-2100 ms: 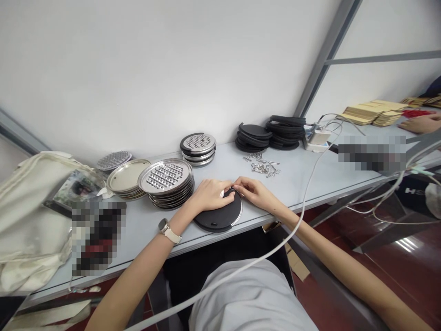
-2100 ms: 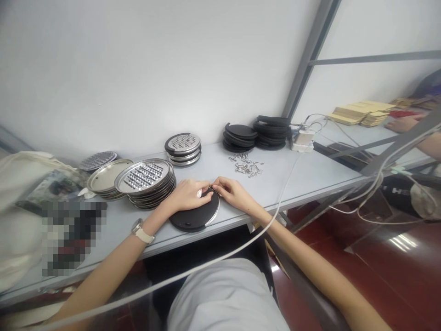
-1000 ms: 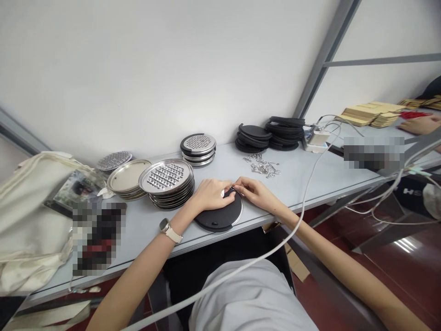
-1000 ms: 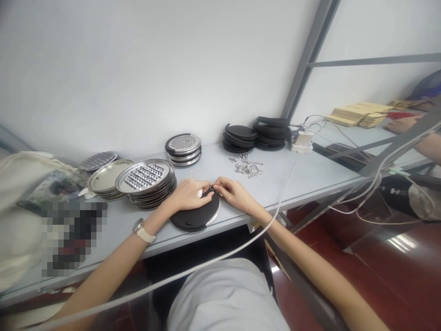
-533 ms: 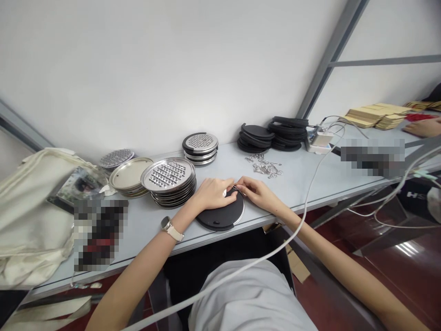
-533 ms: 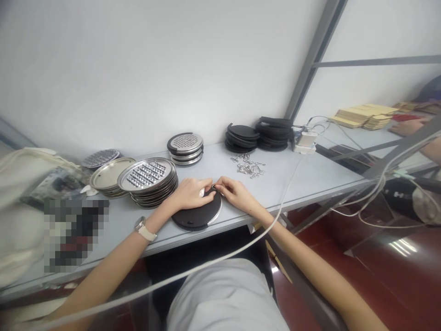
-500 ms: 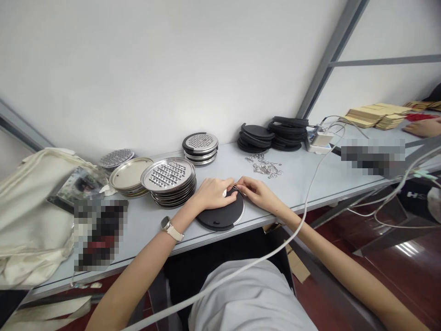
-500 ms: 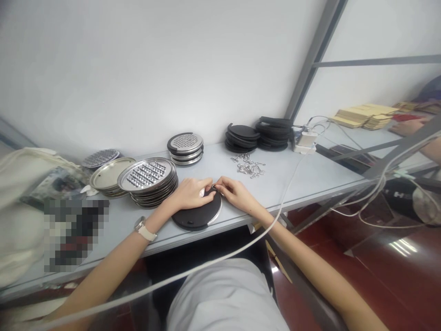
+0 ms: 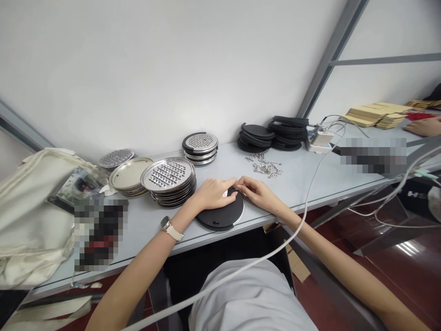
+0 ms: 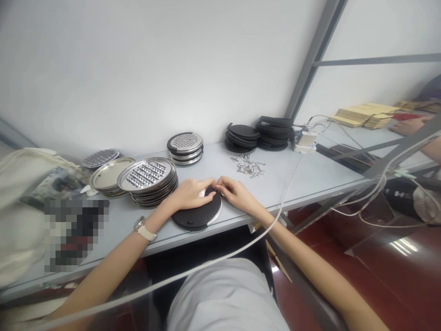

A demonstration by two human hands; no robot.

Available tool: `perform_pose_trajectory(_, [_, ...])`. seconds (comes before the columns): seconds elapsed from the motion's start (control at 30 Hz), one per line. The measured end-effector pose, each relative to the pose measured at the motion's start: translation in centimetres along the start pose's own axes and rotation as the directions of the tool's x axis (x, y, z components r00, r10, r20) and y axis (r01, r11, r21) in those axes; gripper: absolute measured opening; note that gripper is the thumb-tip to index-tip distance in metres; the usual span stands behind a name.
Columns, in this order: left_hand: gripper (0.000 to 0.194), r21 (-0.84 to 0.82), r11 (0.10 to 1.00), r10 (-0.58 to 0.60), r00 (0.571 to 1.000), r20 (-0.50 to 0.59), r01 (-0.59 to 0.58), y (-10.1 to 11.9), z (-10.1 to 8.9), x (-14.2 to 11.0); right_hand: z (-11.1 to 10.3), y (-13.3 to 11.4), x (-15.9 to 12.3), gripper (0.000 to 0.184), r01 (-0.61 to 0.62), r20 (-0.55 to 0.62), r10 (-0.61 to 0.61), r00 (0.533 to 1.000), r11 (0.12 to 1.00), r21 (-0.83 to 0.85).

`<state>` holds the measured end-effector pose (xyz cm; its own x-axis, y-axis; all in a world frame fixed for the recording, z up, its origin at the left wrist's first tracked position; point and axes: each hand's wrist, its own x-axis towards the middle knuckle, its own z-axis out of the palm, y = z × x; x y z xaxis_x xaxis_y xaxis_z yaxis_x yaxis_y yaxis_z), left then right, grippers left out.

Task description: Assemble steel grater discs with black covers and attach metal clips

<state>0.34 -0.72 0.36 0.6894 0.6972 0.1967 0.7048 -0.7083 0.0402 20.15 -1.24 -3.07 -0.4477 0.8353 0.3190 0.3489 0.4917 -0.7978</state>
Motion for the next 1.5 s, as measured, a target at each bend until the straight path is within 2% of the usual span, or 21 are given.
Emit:
perform_pose_trajectory(0.2, [0.03, -0.005, 1.0, -0.005, 1.0, 0.013, 0.005, 0.02, -0.04, -0.01, 0.03, -0.01, -0.05, 0.026, 0.0, -0.009, 0.0, 1.0, 1.0, 0.003])
perform_pose_trajectory(0.53, [0.027, -0.007, 0.999, 0.051, 0.999, 0.003, -0.051, -0.4, 0.42, 0.07, 0.14, -0.09, -0.08, 0.025, 0.008, -0.004, -0.008, 1.0, 1.0, -0.01])
perform_pose_trajectory(0.93, [0.028, -0.045, 0.999, 0.022, 1.0, 0.018, -0.021, -0.24, 0.28, 0.08, 0.08, -0.2, -0.13, 0.022, 0.008, -0.01, -0.008, 1.0, 0.999, -0.037])
perform_pose_trajectory(1.5, [0.029, -0.089, 0.994, 0.06, 0.998, 0.023, -0.058, -0.37, 0.46, 0.12, 0.2, -0.06, -0.07, 0.023, 0.003, -0.041, -0.004, 0.999, 1.0, -0.022])
